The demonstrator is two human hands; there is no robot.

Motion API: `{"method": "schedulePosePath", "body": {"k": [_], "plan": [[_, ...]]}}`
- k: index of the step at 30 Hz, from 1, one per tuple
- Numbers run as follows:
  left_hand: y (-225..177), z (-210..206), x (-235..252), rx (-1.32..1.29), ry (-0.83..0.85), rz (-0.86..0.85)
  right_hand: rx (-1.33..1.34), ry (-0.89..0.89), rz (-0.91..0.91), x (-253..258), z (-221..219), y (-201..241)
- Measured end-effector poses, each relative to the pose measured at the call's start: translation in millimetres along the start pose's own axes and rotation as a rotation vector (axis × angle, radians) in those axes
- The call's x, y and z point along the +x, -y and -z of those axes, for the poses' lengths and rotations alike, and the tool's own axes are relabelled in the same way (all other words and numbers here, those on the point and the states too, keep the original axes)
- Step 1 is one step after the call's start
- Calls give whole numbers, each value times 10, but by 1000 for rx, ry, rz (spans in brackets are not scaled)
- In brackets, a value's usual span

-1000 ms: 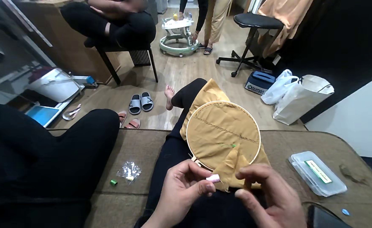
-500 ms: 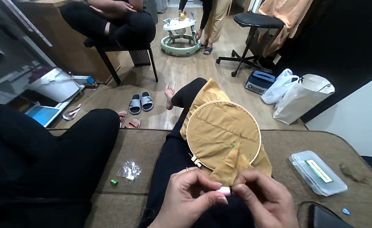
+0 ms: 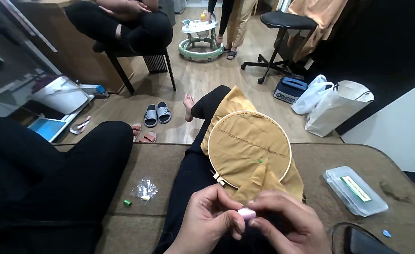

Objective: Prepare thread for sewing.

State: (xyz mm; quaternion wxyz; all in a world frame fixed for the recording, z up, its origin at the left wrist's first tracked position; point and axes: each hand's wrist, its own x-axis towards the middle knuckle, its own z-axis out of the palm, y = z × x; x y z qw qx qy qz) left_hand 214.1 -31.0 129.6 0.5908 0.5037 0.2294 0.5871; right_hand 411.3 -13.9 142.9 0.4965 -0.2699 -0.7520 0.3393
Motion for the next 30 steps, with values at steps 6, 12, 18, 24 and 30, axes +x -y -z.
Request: {"method": "schedulePosePath", "body": {"k": [6, 12, 18, 24, 30], "plan": [[7, 93, 7, 381, -41, -228, 24, -26, -25, -13, -32, 4], [-71, 108, -4, 782, -42, -496, 1, -47, 21, -14, -37, -3], [-72, 85, -7, 786, 6, -540, -36, -58, 45, -8, -19, 15], [-46, 83, 11, 945, 23, -708, -53, -62, 50, -13, -27, 14], [-17, 57, 24, 1075, -13, -772, -82, -51, 52, -21, -41, 38]]}}
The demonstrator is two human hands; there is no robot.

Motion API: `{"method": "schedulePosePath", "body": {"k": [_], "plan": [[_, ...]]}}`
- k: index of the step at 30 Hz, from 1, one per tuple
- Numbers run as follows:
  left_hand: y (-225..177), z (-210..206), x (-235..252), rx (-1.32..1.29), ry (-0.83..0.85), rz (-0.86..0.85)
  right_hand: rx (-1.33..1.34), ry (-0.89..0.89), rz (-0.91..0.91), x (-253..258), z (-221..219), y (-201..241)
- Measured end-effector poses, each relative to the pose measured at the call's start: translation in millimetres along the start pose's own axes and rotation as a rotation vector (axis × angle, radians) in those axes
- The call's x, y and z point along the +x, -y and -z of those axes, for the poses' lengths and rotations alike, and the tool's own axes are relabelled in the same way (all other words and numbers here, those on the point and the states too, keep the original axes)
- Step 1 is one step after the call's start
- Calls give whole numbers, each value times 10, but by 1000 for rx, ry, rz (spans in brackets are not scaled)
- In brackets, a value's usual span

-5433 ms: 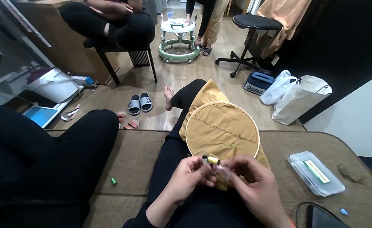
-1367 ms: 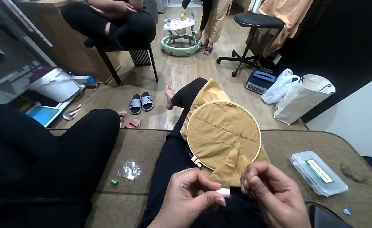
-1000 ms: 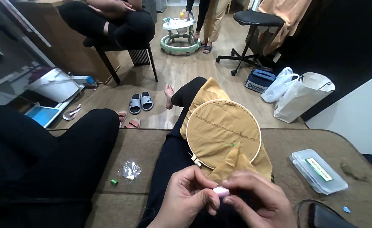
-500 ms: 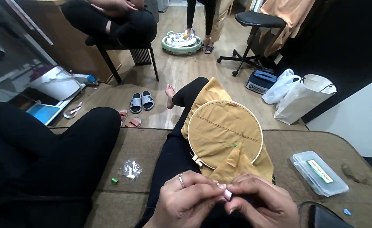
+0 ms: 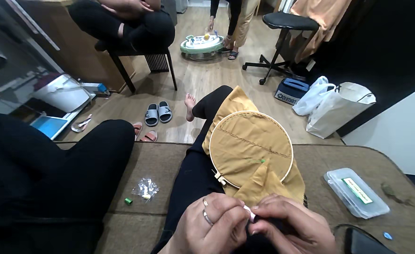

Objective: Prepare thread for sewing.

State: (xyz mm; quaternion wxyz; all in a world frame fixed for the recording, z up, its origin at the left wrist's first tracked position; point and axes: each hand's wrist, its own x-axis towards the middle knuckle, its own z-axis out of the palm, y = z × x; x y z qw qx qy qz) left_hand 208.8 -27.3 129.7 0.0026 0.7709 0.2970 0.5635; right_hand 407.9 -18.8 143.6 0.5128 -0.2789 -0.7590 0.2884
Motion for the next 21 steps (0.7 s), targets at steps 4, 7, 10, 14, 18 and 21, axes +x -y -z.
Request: {"method": "schedulePosePath", "body": {"k": [4, 7, 10, 14, 18, 21], "plan": [[-3, 24, 41, 18, -30, 102, -17, -5, -19, 10, -23, 16], [33, 80, 48, -78, -42, 226, -13, -7, -17, 2, -27, 6], [57, 85, 18, -175, -55, 299, -2, -3, -13, -3, -21, -12], [15, 93, 28, -240, -13, 277, -8, -20, 4, 1, -17, -17], [14, 84, 13, -218, 13, 212, -29, -19, 15, 7, 0, -1], [19, 54, -5, -175, -12, 135, -49, -15, 17, 10, 0, 26]]}}
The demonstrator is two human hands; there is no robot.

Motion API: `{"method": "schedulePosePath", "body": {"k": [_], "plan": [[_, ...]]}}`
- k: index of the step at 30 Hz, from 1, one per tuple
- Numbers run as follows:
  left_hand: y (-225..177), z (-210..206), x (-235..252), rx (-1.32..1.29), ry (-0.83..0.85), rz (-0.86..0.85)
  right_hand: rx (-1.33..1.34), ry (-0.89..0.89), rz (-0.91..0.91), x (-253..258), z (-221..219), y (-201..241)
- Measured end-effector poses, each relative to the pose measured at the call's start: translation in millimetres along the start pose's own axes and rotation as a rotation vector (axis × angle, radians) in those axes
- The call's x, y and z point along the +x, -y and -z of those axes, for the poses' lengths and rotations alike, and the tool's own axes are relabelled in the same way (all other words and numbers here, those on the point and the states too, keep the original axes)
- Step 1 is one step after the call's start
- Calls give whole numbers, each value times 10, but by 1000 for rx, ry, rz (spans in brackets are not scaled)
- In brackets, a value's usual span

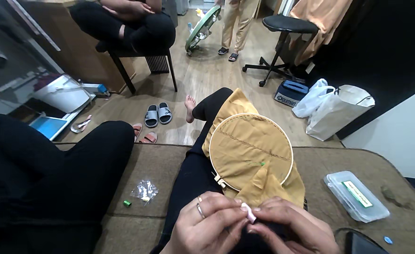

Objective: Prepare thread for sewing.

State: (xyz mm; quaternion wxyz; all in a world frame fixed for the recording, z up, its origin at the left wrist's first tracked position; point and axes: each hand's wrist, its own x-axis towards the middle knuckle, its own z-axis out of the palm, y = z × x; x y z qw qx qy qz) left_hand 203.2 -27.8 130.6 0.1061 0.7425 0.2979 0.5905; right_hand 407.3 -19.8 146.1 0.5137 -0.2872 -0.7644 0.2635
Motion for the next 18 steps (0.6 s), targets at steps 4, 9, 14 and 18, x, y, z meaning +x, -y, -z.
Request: {"method": "schedulePosePath", "body": {"k": [4, 9, 14, 18], "plan": [[-32, -7, 11, 77, 8, -66, -34, 6, 20, 18, 9, 18], [-36, -27, 3, 198, -4, -127, -64, 12, 33, 11, -8, 27], [-17, -71, 22, 260, -11, -93, -67, 9, 26, 13, -25, 41], [-13, -72, 14, 263, 27, -67, -86, 3, 33, 9, -43, 35]]}}
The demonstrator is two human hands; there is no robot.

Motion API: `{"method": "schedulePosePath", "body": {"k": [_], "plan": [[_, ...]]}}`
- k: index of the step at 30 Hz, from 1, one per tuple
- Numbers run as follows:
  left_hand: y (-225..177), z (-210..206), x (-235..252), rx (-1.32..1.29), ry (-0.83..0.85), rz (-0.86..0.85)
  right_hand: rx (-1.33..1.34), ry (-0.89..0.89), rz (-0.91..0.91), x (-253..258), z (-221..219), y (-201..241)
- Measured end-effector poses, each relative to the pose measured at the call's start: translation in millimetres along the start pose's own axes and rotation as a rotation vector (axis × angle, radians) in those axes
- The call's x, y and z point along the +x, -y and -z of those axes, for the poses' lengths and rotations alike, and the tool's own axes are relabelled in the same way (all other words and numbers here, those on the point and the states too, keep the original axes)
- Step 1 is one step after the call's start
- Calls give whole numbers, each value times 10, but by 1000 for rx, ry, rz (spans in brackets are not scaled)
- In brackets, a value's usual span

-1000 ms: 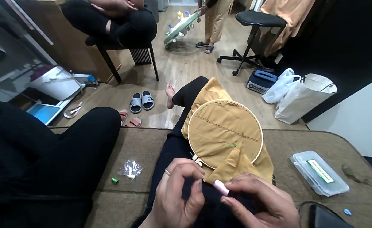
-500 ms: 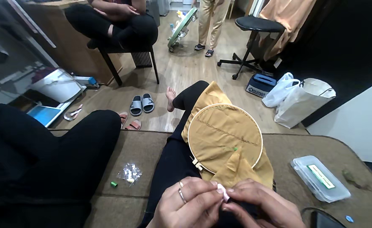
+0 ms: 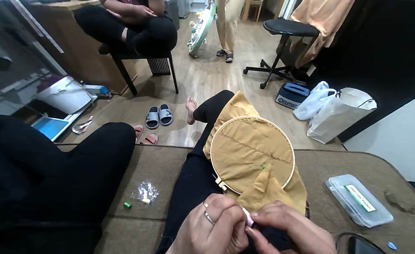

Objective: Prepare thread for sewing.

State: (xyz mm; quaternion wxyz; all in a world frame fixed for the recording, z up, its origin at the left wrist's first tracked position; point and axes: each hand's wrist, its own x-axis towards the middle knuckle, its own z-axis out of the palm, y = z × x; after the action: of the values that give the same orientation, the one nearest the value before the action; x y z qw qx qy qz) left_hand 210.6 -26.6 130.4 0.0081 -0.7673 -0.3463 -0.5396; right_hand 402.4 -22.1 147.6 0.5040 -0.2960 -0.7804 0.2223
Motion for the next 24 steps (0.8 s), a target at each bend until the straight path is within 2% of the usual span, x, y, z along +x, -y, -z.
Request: {"method": "schedulePosePath", "body": {"k": [5, 8, 10, 15, 20, 24], "plan": [[9, -13, -7, 82, -15, -28, -160, -19, -10, -6, -21, 31], [6, 59, 33, 88, -60, 22, -189, -32, -74, -16, -13, 13], [16, 107, 59, -28, -68, 122, -32, -27, -151, -22, 12, -2], [39, 97, 21, -596, 56, 380, 290, -14, -296, -5, 57, 23], [-20, 44, 18, -765, 57, 430, 390, 14, -290, -6, 27, 14], [-21, 59, 15, -835, 30, 506, 279, 17, -232, -16, 33, -28]]}}
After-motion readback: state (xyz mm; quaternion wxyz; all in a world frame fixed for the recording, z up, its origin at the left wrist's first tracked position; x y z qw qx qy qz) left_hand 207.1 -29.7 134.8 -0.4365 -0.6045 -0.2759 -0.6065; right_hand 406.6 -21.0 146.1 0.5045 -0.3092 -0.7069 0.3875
